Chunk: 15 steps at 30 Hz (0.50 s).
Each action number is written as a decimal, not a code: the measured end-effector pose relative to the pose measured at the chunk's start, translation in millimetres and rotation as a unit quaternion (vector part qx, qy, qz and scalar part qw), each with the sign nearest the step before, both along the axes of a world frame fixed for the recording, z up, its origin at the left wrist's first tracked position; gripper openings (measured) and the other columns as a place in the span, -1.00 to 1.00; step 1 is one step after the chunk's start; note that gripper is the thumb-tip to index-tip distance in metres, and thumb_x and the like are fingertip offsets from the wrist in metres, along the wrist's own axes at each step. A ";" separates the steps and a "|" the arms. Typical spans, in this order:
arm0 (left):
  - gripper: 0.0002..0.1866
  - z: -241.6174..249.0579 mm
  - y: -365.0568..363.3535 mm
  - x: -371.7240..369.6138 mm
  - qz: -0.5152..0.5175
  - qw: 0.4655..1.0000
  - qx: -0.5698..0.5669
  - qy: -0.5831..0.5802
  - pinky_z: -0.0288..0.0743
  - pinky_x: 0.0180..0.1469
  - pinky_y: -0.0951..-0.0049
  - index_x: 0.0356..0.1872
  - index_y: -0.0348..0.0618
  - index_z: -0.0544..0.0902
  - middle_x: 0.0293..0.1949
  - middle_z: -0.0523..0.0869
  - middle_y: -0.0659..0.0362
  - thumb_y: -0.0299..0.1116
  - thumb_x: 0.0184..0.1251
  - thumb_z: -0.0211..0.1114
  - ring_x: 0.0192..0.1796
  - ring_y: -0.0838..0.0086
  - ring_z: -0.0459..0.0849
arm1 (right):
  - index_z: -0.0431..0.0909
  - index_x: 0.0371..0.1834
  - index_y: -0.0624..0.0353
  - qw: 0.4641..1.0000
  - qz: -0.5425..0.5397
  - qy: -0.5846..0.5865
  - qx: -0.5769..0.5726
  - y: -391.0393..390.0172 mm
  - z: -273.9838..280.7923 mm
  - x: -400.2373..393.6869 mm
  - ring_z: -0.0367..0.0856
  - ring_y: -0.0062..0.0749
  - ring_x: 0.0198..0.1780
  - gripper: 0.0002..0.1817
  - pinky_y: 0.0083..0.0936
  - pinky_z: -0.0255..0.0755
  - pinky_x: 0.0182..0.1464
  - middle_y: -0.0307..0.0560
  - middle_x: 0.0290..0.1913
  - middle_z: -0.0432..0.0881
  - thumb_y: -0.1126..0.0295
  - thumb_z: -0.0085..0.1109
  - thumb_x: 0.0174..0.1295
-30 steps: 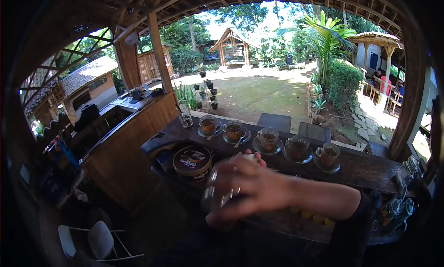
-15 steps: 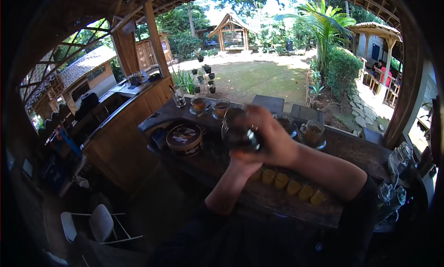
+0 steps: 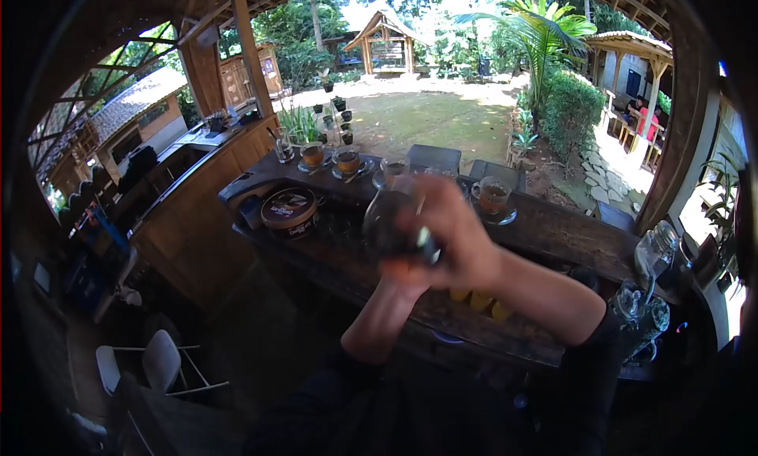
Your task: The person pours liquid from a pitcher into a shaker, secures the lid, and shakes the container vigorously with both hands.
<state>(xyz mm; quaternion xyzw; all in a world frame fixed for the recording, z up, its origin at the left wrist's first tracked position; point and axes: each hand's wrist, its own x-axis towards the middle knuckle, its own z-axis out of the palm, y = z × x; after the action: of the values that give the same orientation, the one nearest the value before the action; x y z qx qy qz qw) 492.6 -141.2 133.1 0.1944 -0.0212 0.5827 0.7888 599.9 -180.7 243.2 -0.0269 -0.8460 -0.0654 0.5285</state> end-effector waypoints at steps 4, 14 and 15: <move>-0.64 17.8 -45.4 -0.1 -0.209 0.929 0.270 -0.145 0.42 0.06 0.24 0.00 0.00 0.55 -0.06 0.48 0.12 -0.03 0.42 -0.02 -0.08 0.25 0.39 | 0.37 0.06 -0.35 0.917 0.129 -0.209 0.316 -96.7 -23.7 3.4 0.39 -0.08 0.15 -0.59 0.03 0.37 -0.01 -0.13 0.10 0.41 0.21 0.15 0.10; -0.67 4.3 -61.5 40.3 -0.190 0.963 0.099 -0.160 0.49 0.09 0.14 0.06 0.00 0.47 0.03 0.45 0.16 -0.09 0.40 0.01 0.10 0.29 0.42 | 0.49 -0.06 -0.17 0.978 0.115 -0.174 0.017 -84.6 1.2 35.2 0.45 -0.05 0.01 -0.58 -0.06 0.38 -0.04 -0.03 -0.01 0.44 0.26 0.21 -0.09; -0.64 7.8 -65.4 38.2 -0.254 0.941 0.158 -0.159 0.49 0.05 0.07 0.03 0.02 0.47 -0.01 0.44 0.12 -0.02 0.44 -0.08 0.03 0.21 0.43 | 0.50 -0.15 -0.25 0.961 0.150 -0.163 0.169 -115.9 -4.9 31.4 0.43 -0.04 0.08 -0.70 0.08 0.37 -0.03 -0.10 0.01 0.45 0.21 0.11 -0.02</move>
<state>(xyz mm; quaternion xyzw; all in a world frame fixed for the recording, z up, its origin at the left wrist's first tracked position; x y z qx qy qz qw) 530.8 -206.7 141.0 0.2095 -0.2872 0.3759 0.8558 631.3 -296.6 238.3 0.2008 -0.8916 -0.1306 0.3844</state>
